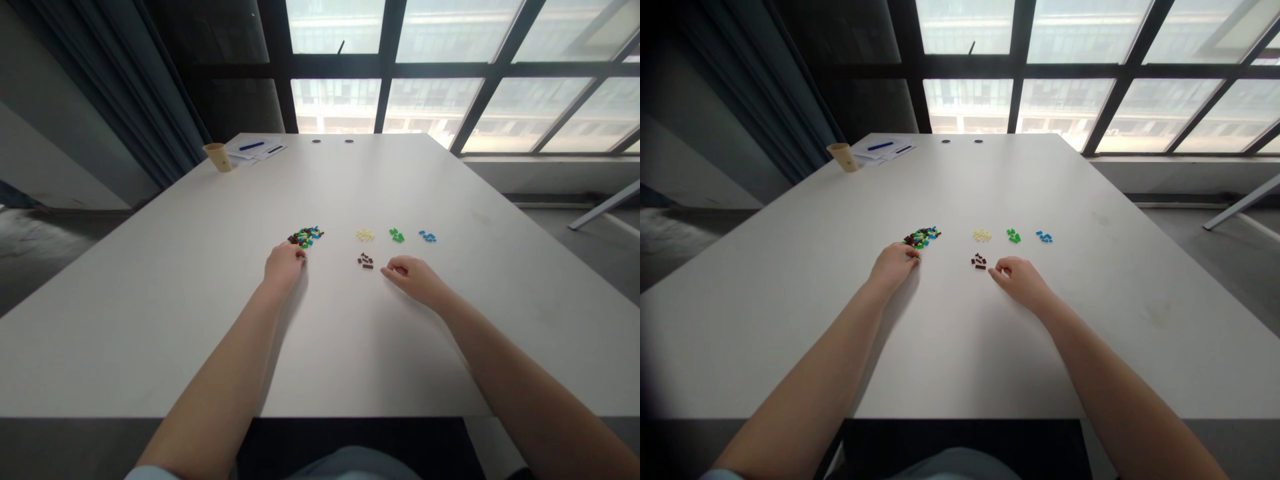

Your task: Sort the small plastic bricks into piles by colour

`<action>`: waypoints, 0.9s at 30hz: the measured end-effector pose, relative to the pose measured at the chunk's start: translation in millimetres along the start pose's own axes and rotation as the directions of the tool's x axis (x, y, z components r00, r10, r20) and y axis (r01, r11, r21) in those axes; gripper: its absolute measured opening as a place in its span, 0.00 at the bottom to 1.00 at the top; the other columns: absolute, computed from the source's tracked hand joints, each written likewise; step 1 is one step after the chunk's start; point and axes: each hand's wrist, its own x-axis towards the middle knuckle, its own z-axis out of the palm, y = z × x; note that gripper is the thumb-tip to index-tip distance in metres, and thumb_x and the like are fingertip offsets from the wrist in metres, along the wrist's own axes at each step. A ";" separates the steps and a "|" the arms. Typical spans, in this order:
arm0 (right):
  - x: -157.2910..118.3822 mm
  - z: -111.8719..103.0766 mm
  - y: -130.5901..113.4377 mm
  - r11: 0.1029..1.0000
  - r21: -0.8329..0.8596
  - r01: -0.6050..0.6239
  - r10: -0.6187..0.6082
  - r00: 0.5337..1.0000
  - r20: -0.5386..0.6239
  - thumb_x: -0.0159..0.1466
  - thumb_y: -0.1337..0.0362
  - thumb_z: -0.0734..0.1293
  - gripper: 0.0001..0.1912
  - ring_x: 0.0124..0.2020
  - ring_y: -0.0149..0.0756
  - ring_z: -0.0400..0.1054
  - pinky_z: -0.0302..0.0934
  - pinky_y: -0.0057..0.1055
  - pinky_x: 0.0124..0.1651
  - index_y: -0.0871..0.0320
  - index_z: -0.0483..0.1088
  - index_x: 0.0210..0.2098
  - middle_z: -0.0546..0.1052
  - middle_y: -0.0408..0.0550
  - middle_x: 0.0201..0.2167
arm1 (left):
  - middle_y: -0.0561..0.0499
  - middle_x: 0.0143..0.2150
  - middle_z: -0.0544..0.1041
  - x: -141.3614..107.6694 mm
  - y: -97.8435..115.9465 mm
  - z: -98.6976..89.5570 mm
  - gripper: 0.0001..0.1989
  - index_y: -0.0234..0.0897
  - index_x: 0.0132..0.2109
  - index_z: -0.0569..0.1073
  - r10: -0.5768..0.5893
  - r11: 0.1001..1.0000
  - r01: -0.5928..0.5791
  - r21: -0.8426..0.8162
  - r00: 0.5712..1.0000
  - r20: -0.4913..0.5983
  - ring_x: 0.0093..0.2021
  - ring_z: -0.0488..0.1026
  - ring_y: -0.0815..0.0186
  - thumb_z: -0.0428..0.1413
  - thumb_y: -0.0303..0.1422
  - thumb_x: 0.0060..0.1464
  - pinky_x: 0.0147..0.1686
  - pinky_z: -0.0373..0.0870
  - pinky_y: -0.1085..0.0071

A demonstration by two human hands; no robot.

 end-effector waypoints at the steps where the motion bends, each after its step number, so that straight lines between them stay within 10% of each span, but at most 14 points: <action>1: 0.5 0.5 1.6 1.000 0.008 0.005 -0.005 1.000 0.003 0.57 0.56 0.58 0.15 0.22 0.29 0.54 0.46 0.26 0.26 0.57 0.60 0.18 0.64 0.42 0.19 | 0.46 0.29 0.73 0.2 0.6 -0.1 0.02 0.37 0.21 0.74 0.001 1.000 -0.001 -0.028 1.000 -0.008 0.35 0.67 0.59 0.57 0.26 0.34 0.39 0.59 0.67; 8: -2.5 -2.6 4.0 1.000 0.024 0.008 -0.009 1.000 0.020 0.58 0.57 0.58 0.15 0.23 0.29 0.55 0.47 0.26 0.27 0.57 0.62 0.19 0.65 0.42 0.20 | 0.50 0.30 0.73 -9.2 27.8 5.6 0.08 0.36 0.29 0.75 -0.114 0.850 0.242 -0.467 0.951 0.286 0.30 0.65 0.69 0.62 0.34 0.38 0.29 0.59 0.74; 13: -4.4 -4.3 0.0 1.000 0.023 -0.004 0.004 0.999 0.041 0.57 0.57 0.58 0.14 0.23 0.29 0.55 0.47 0.26 0.27 0.58 0.61 0.20 0.64 0.41 0.19 | 0.53 0.33 0.71 -37.3 60.7 16.0 0.16 0.39 0.32 0.74 0.073 0.247 0.707 -0.663 0.669 0.740 0.29 0.65 0.74 0.66 0.37 0.33 0.25 0.57 0.78; 16: -4.2 -2.4 0.0 1.000 0.021 0.004 -0.005 0.999 0.035 0.57 0.58 0.59 0.14 0.22 0.28 0.54 0.46 0.26 0.27 0.58 0.58 0.18 0.62 0.40 0.18 | 0.54 0.32 0.70 -52.4 72.8 22.2 0.13 0.39 0.31 0.73 0.192 0.087 0.817 -0.570 0.548 0.814 0.28 0.65 0.75 0.66 0.36 0.36 0.24 0.57 0.79; 21: -4.0 0.3 1.2 0.999 0.038 0.021 -0.022 1.000 0.020 0.57 0.57 0.58 0.15 0.21 0.27 0.52 0.45 0.26 0.26 0.57 0.56 0.17 0.61 0.40 0.17 | 0.55 0.30 0.69 -63.7 80.1 31.3 0.10 0.37 0.32 0.71 0.199 0.027 0.854 -0.520 0.505 0.840 0.27 0.65 0.76 0.62 0.35 0.43 0.24 0.57 0.80; 27: -4.1 1.7 2.9 0.998 0.047 0.041 -0.041 0.999 0.014 0.56 0.58 0.59 0.15 0.21 0.27 0.51 0.45 0.25 0.25 0.57 0.55 0.17 0.59 0.39 0.16 | 0.55 0.30 0.69 -63.3 78.8 35.0 0.06 0.37 0.33 0.70 0.156 -0.009 0.833 -0.554 0.548 0.822 0.26 0.64 0.77 0.60 0.31 0.47 0.23 0.57 0.80</action>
